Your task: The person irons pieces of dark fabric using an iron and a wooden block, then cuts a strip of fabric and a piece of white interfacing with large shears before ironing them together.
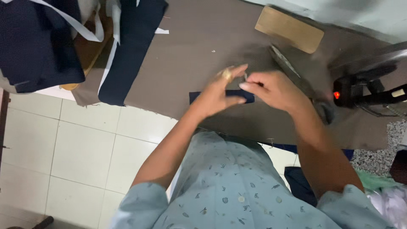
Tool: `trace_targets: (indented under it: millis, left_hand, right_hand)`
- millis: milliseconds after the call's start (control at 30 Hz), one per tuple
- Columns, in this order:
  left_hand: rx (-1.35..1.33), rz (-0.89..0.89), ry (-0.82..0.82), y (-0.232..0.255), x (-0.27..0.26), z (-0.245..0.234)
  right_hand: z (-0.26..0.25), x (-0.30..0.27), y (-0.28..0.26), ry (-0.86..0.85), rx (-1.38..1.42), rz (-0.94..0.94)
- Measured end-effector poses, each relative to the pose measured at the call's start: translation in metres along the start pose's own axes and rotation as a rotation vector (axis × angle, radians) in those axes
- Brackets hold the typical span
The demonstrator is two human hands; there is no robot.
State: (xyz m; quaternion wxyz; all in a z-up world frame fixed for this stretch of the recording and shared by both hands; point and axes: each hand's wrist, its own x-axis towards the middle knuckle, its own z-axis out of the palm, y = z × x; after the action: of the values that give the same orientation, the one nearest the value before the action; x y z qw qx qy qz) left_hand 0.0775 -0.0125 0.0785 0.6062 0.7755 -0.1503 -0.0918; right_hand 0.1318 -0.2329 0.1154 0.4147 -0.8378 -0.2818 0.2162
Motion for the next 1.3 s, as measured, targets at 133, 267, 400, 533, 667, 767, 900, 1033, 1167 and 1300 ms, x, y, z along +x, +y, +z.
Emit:
trace_targets:
  millis: [133,267,400,533,667,767,900,1033,1167,1300]
  left_hand:
    - [-0.331,-0.051,0.123,-0.047,0.022,-0.02]
    - [-0.333,-0.378,0.703,-0.162,-0.013,-0.08]
    - [-0.735,-0.588,1.027,-0.231,-0.066,-0.109]
    - [-0.883,-0.561,1.127,-0.143,-0.076,-0.118]
    - [-0.762,-0.441,1.069,-0.109,-0.089,-0.118]
    - [-0.533,-0.382,0.958,-0.078,-0.09,-0.105]
    - [-0.439,-0.356,0.807,-0.043,-0.082,-0.072]
    - [-0.437,-0.412,0.745,-0.054,-0.084,-0.027]
    - [-0.477,-0.437,0.692,-0.061,-0.091,-0.006]
    - [-0.387,-0.553,0.677,-0.051,-0.108,-0.013]
  right_hand:
    - [0.003,0.021,0.017,0.226,0.373,0.007]
    - [0.037,-0.003,0.071,0.328,0.002,0.394]
    - [0.107,-0.033,0.136,0.255,-0.304,0.328]
    - [0.093,-0.007,0.084,0.212,-0.187,0.392]
    - [0.082,0.067,0.03,0.241,0.206,0.287]
    - [0.084,0.11,-0.005,0.218,0.33,0.107]
    - [0.083,0.098,0.037,0.284,-0.289,0.058]
    - [0.078,0.023,0.096,0.423,-0.492,0.261]
    - [0.131,0.023,0.152,0.626,-0.121,0.286]
    - [0.12,0.041,0.192,-0.216,-0.453,1.035]
